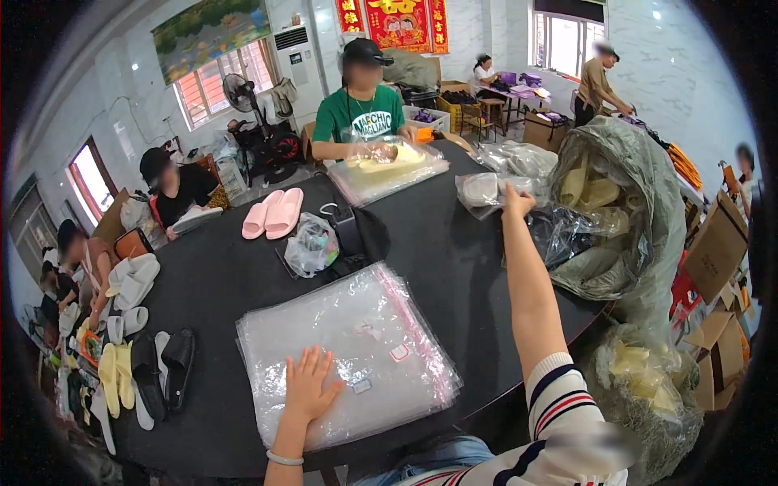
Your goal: The person repeatedly takes pairs of slippers in various colors from a large sack and places them into clear plastic bags on a table. They handle the slippers and bags by hand, arranging the items and moving the sack as needed to continue the packing process.
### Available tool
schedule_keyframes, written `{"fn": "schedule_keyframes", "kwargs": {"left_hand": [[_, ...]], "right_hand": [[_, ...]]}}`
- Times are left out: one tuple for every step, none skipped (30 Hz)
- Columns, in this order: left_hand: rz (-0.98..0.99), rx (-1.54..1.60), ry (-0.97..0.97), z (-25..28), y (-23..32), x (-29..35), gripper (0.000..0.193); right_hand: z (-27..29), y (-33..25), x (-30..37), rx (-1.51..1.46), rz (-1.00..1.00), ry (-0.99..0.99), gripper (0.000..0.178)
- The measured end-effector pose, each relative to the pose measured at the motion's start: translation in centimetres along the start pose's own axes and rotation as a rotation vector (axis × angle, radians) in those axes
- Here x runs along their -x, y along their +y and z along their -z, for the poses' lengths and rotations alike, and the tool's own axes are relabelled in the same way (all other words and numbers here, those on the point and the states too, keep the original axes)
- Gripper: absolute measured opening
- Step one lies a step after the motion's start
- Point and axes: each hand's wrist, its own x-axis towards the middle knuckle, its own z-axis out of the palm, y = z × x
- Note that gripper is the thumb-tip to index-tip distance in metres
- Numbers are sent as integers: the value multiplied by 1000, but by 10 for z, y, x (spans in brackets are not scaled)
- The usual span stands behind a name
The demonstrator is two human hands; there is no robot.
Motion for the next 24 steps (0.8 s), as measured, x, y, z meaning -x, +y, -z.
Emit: {"fn": "schedule_keyframes", "kwargs": {"left_hand": [[-18,3,5,-2,1,-2,69],[-66,27,17,-7,8,-10,69],[-65,16,16,-8,7,-10,69],[-75,19,23,-7,8,-12,69],[-21,-21,15,-1,0,-2,69],[31,-51,6,4,-6,9,69],[38,-54,7,4,-7,11,69],[21,-40,9,2,-5,9,69],[8,-29,13,1,-3,6,68],[-7,-27,18,0,-2,3,68],[-10,-27,22,-1,0,3,67],[-10,-30,26,-1,0,1,67],[-4,-44,32,1,-2,4,67],[-17,-40,33,-1,-1,2,67],[-28,-36,34,-2,1,-1,66],[-22,-13,29,-3,1,0,65],[-7,0,29,0,-1,2,63],[2,11,34,2,-5,5,62],[31,156,64,2,-13,7,59],[42,308,98,-2,-21,5,57],[56,455,139,0,-25,5,55],[158,723,238,5,-23,6,49],[264,1027,296,8,-28,4,50],[375,1324,367,11,-36,3,51]], "right_hand": [[7,1,-23,-71,-67,40,76],[29,-11,-65,-82,-28,119,68],[30,-10,-64,-89,-41,160,60],[39,-16,-69,-58,-125,54,47],[27,-10,-31,-21,-268,-103,35],[17,-11,11,-51,-343,-234,20],[21,-26,25,-158,-409,-244,19],[34,-44,24,-263,-453,-234,19],[42,-54,24,-369,-500,-228,19],[47,-60,15,-355,-494,-230,20],[50,-69,18,-414,-443,-285,16],[55,-77,22,-441,-393,-312,15],[55,-90,45,-462,-369,-356,13],[65,-95,40,-509,-374,-421,12],[72,-101,36,-556,-383,-487,11],[80,-109,55,-532,-301,-528,11],[88,-125,81,-520,-229,-578,13],[94,-145,113,-591,-198,-647,19],[103,-161,139,-671,-159,-705,25],[119,-161,143,-710,-58,-826,29],[131,-163,147,-754,42,-948,33],[139,-174,179,-717,68,-895,28],[153,-167,180,-546,153,-971,29],[160,-159,186,-382,233,-1051,30]]}}
